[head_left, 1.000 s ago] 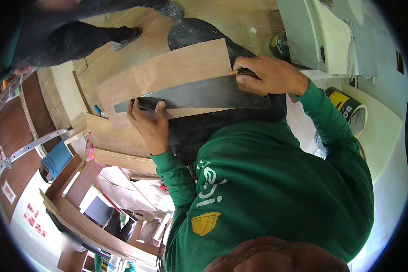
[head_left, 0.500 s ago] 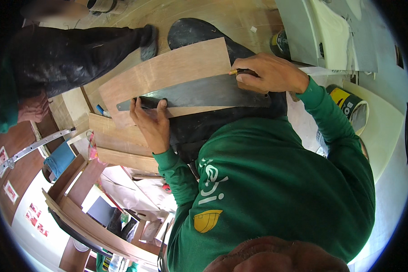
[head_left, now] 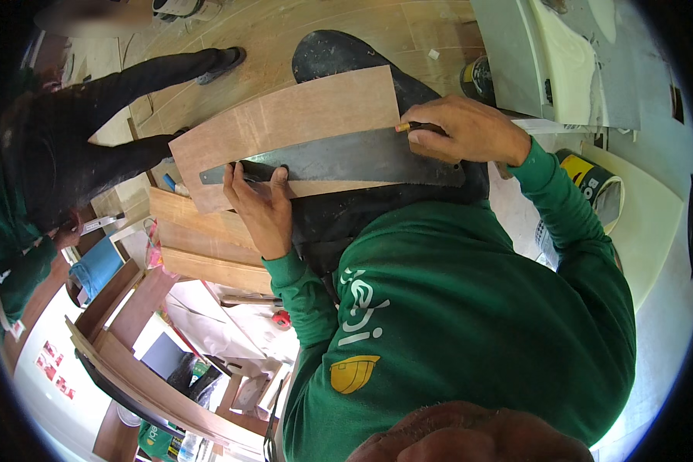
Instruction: The person measures and marks a piece of wood using a tape measure and pencil, then uses a hand saw to cut along the marked line. The person handles the wood and tools while seated on the floor.
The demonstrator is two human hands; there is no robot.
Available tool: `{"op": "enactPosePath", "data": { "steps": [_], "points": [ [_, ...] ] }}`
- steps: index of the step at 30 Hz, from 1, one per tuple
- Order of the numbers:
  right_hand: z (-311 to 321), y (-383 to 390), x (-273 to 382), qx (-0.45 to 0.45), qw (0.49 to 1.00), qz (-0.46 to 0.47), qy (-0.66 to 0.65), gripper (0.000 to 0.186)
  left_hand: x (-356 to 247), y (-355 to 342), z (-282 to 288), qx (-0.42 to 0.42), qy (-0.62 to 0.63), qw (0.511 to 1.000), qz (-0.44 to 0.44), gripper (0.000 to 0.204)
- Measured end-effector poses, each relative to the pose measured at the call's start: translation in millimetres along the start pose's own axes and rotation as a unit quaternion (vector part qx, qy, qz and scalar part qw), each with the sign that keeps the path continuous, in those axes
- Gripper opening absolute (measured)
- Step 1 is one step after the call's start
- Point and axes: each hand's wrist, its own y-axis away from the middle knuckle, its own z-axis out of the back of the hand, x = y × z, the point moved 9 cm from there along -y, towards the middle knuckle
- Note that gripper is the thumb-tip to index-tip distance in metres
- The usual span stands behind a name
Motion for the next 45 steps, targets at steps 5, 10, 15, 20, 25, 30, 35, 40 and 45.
{"op": "enactPosePath", "data": {
  "steps": [5,10,15,20,25,30,35,40,45],
  "points": [
    [-1.0,2.0,-0.9,-0.015,1.0,0.015,0.007,0.04,-1.2,0.0,-0.1,0.003,0.007,1.0,0.007,0.081],
    [1.1,1.6,3.0,-0.014,1.0,0.019,-0.002,0.038,-2.2,0.8,0.0,0.003,0.004,1.0,0.002,0.08],
    [-1.1,1.8,-0.7,-0.022,0.999,0.027,0.006,0.039,-1.6,-1.1,-0.6,0.007,0.003,1.0,0.004,0.079],
    [2.7,2.3,-0.3,-0.012,1.0,-0.005,-0.001,0.039,-1.9,0.1,-0.9,0.005,0.007,1.0,-0.004,0.078],
    [1.0,0.0,-5.3,-0.023,0.999,0.013,0.022,0.04,-1.5,1.6,-2.0,-0.002,-0.003,1.0,-0.013,0.077],
    [3.8,-1.9,-1.7,-0.003,1.0,-0.003,-0.004,0.038,-2.8,0.5,-1.0,0.002,0.008,1.0,-0.011,0.078],
    [2.3,-2.4,-0.9,0.011,1.0,-0.001,0.005,0.036,-0.2,2.4,-1.8,-0.001,0.016,1.0,0.011,0.079],
    [2.9,-3.8,3.4,0.013,1.0,0.007,0.003,0.034,-2.0,1.9,0.5,-0.002,0.024,0.999,0.024,0.08],
    [4.0,-1.1,4.8,-0.01,1.0,0.029,-0.004,0.034,-3.7,3.0,1.7,-0.019,0.006,1.0,0.006,0.078]
  ]
}}
